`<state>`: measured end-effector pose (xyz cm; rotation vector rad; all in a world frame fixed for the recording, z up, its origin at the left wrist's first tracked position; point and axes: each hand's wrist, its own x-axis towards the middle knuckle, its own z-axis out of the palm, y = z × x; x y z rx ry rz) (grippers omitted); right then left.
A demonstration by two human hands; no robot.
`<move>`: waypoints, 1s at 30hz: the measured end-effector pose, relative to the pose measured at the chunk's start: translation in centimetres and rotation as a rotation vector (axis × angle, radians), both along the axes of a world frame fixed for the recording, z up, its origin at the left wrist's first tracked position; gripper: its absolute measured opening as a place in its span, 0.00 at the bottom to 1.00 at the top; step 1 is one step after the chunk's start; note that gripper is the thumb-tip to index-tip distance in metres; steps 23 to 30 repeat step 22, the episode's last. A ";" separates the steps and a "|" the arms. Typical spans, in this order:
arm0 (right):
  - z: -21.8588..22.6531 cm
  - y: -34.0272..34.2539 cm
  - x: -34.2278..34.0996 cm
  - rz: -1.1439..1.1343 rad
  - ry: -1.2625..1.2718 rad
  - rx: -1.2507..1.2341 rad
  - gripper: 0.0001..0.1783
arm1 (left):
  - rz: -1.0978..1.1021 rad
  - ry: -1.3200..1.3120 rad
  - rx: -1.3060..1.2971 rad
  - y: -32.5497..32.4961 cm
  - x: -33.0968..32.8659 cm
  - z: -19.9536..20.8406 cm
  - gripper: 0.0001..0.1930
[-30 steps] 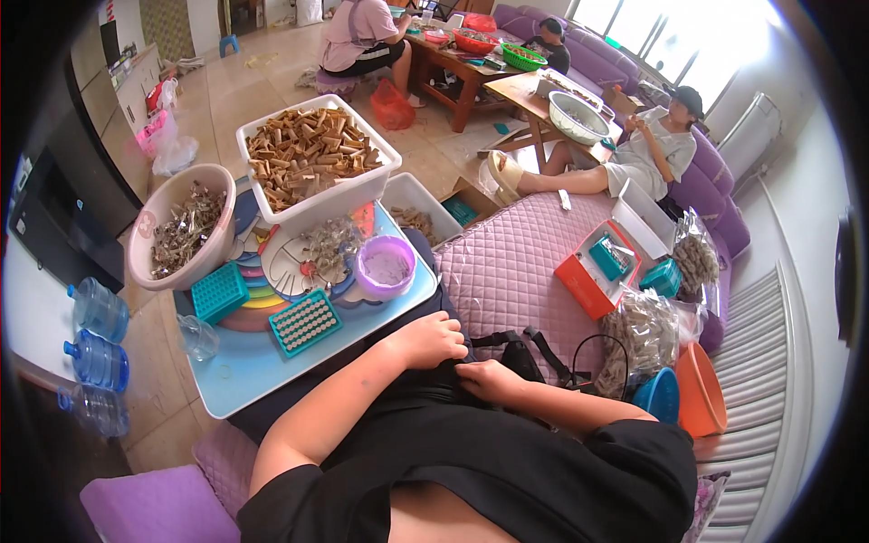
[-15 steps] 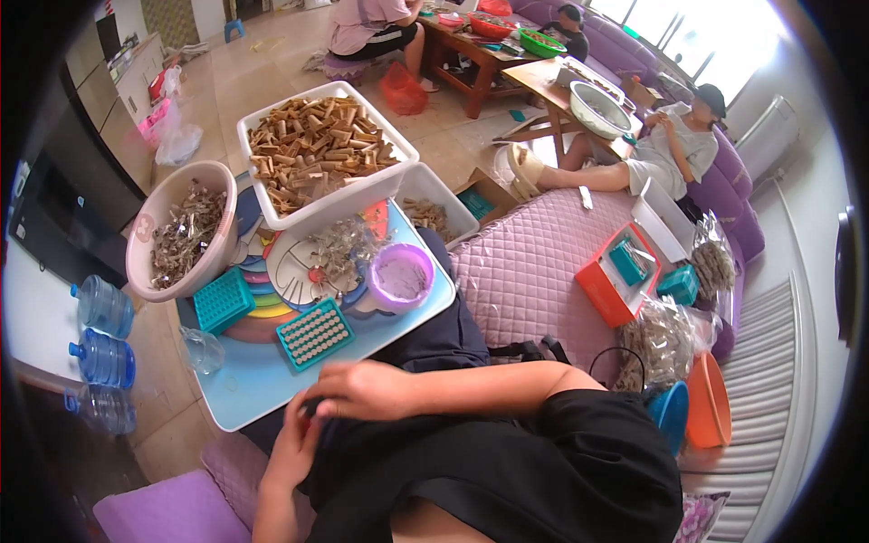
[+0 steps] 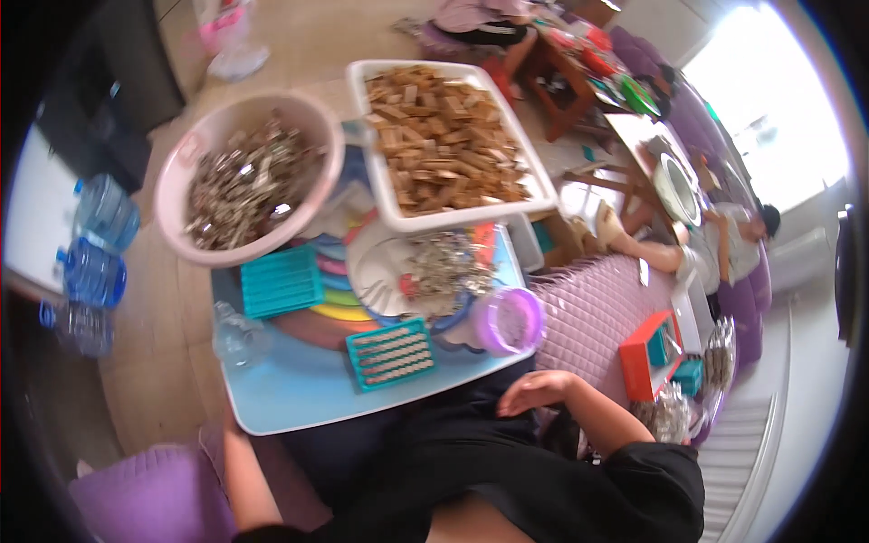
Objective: The person takes pellets from a tray and paper tubes from a bin, inserts the pellets into the tubes, and fits wooden plugs into the tubes by hand.
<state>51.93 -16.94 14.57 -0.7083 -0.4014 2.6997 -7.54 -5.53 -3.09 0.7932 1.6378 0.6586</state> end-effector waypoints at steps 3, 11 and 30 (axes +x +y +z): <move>-2.4 -2.1 3.1 -0.353 -0.087 -0.322 0.28 | 0.038 -0.020 -0.062 4.8 -1.8 -6.5 0.21; -0.4 -3.4 5.2 -0.553 -0.406 -0.571 0.25 | 0.397 0.004 -0.111 14.4 -2.2 -18.6 0.21; -3.1 -5.7 15.6 -0.723 -0.317 -1.088 0.39 | 0.243 0.145 0.183 18.1 -8.2 -26.9 0.19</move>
